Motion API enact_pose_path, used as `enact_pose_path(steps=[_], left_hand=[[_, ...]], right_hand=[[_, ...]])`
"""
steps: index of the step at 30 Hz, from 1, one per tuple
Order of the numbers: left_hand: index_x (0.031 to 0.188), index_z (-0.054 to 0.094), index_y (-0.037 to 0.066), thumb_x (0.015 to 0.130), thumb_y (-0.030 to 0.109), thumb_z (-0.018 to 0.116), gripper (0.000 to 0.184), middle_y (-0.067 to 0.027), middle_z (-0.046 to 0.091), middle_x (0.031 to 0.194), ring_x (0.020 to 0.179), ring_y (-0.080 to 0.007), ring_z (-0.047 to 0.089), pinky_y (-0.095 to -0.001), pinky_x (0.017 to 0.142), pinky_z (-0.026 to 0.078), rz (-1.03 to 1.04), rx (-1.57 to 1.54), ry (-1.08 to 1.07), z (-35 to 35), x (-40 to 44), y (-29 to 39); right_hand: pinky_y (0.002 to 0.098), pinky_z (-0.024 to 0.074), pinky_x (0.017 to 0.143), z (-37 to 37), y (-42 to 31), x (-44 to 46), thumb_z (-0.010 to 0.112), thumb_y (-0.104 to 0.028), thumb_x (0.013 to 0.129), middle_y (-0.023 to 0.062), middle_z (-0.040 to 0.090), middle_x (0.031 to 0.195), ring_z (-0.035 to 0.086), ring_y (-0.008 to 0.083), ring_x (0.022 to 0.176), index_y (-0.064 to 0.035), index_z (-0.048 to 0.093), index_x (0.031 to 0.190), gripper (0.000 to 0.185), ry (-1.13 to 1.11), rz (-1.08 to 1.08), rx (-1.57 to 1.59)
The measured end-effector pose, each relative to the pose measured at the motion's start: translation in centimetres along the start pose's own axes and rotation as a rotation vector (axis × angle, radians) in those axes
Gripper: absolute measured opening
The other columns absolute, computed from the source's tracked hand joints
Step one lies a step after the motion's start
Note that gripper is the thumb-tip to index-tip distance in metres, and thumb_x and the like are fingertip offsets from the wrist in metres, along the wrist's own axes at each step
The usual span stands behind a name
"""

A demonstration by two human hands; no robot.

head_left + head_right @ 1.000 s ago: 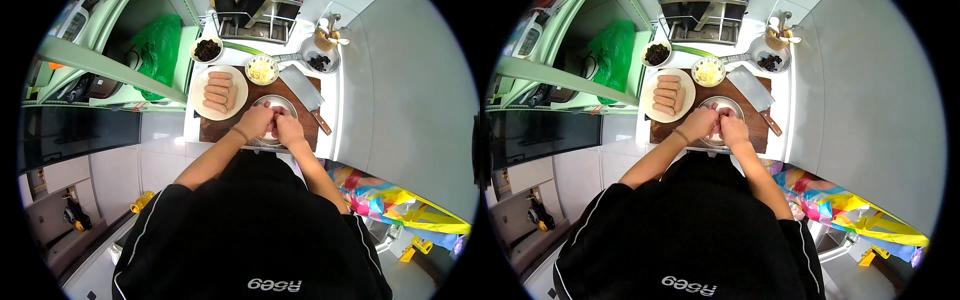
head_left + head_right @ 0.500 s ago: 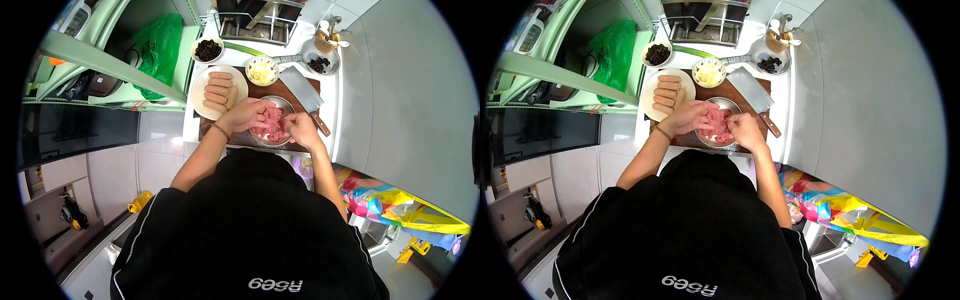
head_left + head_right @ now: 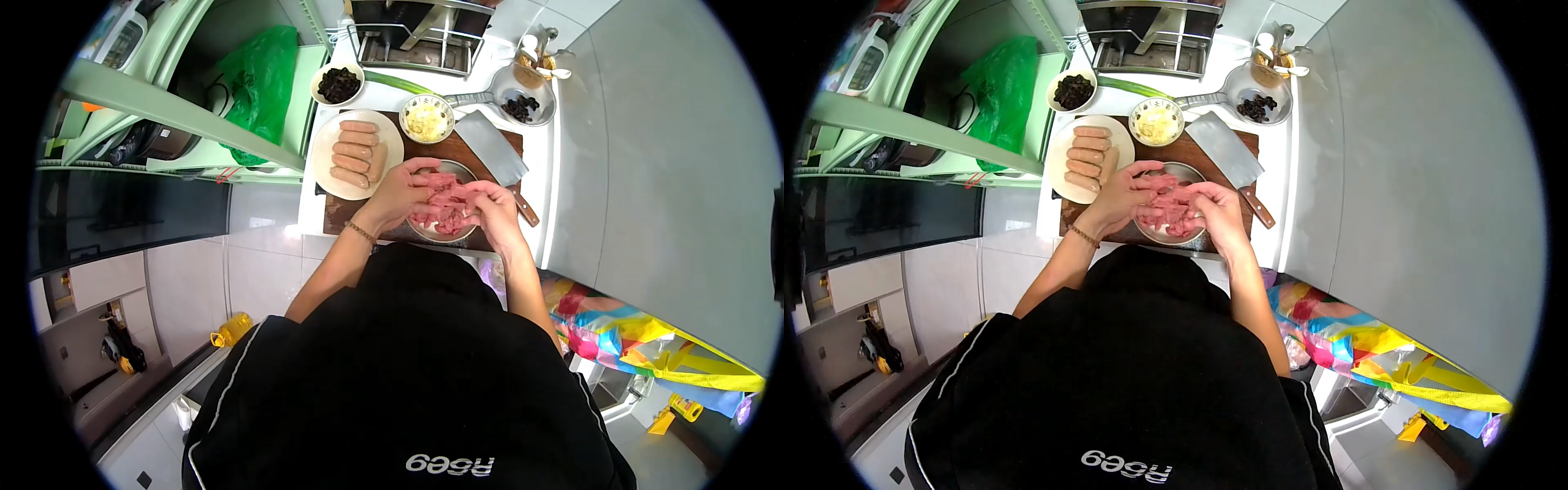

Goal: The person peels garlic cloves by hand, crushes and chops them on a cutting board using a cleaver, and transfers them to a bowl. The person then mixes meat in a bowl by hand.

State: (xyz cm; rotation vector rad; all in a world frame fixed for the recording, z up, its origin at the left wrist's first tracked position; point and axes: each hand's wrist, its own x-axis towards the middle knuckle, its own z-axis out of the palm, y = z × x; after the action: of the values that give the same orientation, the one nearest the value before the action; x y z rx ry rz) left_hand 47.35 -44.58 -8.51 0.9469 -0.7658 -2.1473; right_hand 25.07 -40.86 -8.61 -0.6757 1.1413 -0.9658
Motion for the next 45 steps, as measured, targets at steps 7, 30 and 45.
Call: enact_pose_path(steps=[7,30,45], left_hand=[[0.139,0.046,0.001,0.091,-0.011,0.058,0.051,-0.019,0.065,0.126,0.099,-0.0233,0.071,-0.0354,0.07,0.066,0.0,-0.039,0.041,-0.3,-0.2,-0.4],[0.108,0.072,-0.005,0.092,0.009,0.07,0.022,-0.0057,0.074,0.093,0.083,-0.0075,0.065,-0.0224,0.072,0.053,0.106,0.546,0.0,0.3,1.2,-1.8],[0.097,0.069,-0.007,0.098,0.012,0.06,0.021,-0.0107,0.067,0.104,0.067,-0.0102,0.063,-0.0266,0.06,0.052,0.272,0.819,0.001,1.2,0.6,-2.6]], right_hand=[[0.0284,0.0593,0.071,-1.4,0.8,0.7,0.05,0.003,0.091,0.0144,0.071,0.106,0.067,0.0163,0.081,0.0041,0.067,0.108,0.024,-0.092,-0.168,-0.206],[0.023,0.046,0.05,0.5,-1.1,0.4,0.047,-0.019,0.106,0.0023,0.064,0.078,0.055,0.0076,0.057,-0.0003,0.065,0.097,0.028,0.055,-0.13,-0.161],[0.0412,0.0528,0.066,3.3,-4.0,-2.3,0.067,-0.017,0.089,0.0164,0.069,0.082,0.068,0.0351,0.075,-0.0029,0.073,0.09,0.015,0.21,-0.566,-0.942]])
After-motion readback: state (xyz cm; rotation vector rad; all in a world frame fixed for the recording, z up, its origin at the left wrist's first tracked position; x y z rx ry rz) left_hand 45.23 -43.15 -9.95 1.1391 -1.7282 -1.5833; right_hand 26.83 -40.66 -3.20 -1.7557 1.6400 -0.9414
